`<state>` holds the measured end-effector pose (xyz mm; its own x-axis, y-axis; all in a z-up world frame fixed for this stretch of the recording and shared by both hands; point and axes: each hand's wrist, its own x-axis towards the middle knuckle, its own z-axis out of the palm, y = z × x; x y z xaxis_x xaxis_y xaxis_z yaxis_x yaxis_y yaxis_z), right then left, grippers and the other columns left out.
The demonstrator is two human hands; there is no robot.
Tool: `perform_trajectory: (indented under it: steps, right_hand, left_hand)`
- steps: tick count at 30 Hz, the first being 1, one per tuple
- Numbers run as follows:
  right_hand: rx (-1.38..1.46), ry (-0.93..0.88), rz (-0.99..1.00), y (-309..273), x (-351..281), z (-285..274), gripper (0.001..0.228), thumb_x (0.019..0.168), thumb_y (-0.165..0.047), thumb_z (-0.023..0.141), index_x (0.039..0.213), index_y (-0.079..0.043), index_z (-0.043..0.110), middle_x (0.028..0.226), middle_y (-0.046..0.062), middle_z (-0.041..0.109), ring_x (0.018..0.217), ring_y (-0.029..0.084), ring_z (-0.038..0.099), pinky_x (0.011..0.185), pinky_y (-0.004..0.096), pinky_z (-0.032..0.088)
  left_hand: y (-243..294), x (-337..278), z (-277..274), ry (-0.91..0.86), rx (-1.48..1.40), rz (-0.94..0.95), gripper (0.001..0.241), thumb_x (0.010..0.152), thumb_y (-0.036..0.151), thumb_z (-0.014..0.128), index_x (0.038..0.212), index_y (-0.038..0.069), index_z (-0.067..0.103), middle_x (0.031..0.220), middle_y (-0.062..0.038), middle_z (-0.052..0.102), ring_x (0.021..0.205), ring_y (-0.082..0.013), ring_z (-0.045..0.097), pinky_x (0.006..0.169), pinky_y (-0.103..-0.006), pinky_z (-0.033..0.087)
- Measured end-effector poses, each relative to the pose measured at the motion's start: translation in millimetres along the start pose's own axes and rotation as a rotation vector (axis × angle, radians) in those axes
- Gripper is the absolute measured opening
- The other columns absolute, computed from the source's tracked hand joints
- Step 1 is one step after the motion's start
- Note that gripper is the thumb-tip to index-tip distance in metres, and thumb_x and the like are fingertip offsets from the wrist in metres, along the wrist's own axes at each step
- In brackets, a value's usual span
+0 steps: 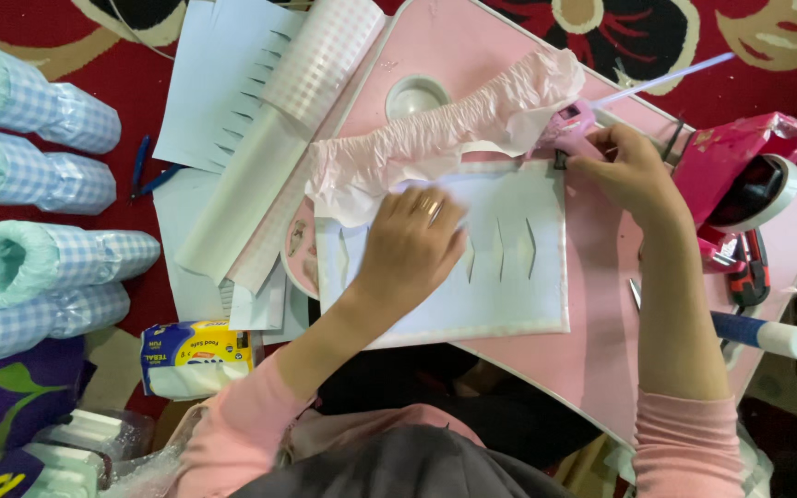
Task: The person applies adhesive from a glue gun to a paper frame and attaches a ruffled pink lining, then wraps an outer patterned paper layer around the assembly to form a cylindrical flower package.
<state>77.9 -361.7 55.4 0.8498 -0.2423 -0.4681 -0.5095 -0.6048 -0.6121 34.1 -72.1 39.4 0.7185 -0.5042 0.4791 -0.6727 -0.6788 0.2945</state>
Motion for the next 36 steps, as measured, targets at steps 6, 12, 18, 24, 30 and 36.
perform_trajectory:
  steps: [6,12,18,24,30,36]
  right_hand:
    - [-0.081,0.013,-0.077,-0.5,-7.0,-6.0,0.027,0.086,-0.011,0.068,0.106,-0.009,0.05,0.088,0.002,0.044,0.073,0.014,0.037,0.062,0.029,0.03]
    - [-0.046,-0.154,-0.241,2.6,-23.3,-22.1,0.022,0.081,0.006,0.064,0.102,0.002,0.058,0.099,0.009,0.045,0.07,0.017,0.044,0.054,0.028,0.039]
    - [-0.087,-0.192,-0.318,-27.0,-59.3,-21.0,0.031,0.074,0.005,0.058,0.104,-0.006,0.057,0.077,0.003,0.048,0.063,0.014,0.042,0.056,0.03,0.031]
    - [-0.18,-0.239,-0.301,-59.4,-60.9,16.2,0.022,0.073,0.002,0.056,0.093,-0.007,0.053,0.077,0.003,0.048,0.058,0.016,0.044,0.049,0.032,0.032]
    - [-0.245,-0.233,-0.136,-116.2,-62.8,60.0,0.013,0.073,-0.003,0.051,0.086,-0.008,0.053,0.081,0.002,0.055,0.06,0.019,0.044,0.05,0.034,0.033]
    - [-0.221,-0.255,-0.43,-103.5,-43.4,91.0,0.02,0.074,-0.008,0.065,0.093,-0.006,0.063,0.083,0.013,0.062,0.082,0.036,0.065,0.074,0.045,0.05]
  left_hand:
    - [-9.4,52.3,90.2,0.058,0.356,-0.229,0.049,0.071,0.016,0.076,0.115,0.016,0.055,0.098,-0.005,0.05,0.085,-0.0232,0.05,0.069,-0.035,0.041]
    - [-31.7,59.3,82.3,0.182,0.127,-0.25,0.021,0.083,0.017,0.077,0.091,0.013,0.057,0.076,-0.002,0.06,0.071,-0.0228,0.06,0.062,-0.0374,0.04]
    - [-33.8,50.3,6.1,0.346,-0.564,-0.439,0.007,0.098,0.016,0.055,0.094,0.014,0.05,0.07,0.004,0.047,0.059,-0.0121,0.045,0.064,-0.0303,0.044]
    - [-52.1,-27.6,8.6,0.465,-0.943,-0.686,0.028,0.086,0.003,0.065,0.114,0.003,0.062,0.109,-0.011,0.069,0.105,-0.0208,0.066,0.093,-0.0339,0.056]
    - [-59.9,-66.7,-10.3,0.633,-1.022,-1.067,0.038,0.093,0.032,0.068,0.117,0.003,0.07,0.117,-0.012,0.073,0.118,-0.0245,0.068,0.107,-0.0367,0.054]
    - [-76.9,-59.7,-36.7,0.786,-1.092,-0.909,0.019,0.104,0.024,0.057,0.114,0.007,0.053,0.092,0.0,0.052,0.078,-0.0092,0.055,0.064,-0.0222,0.05]
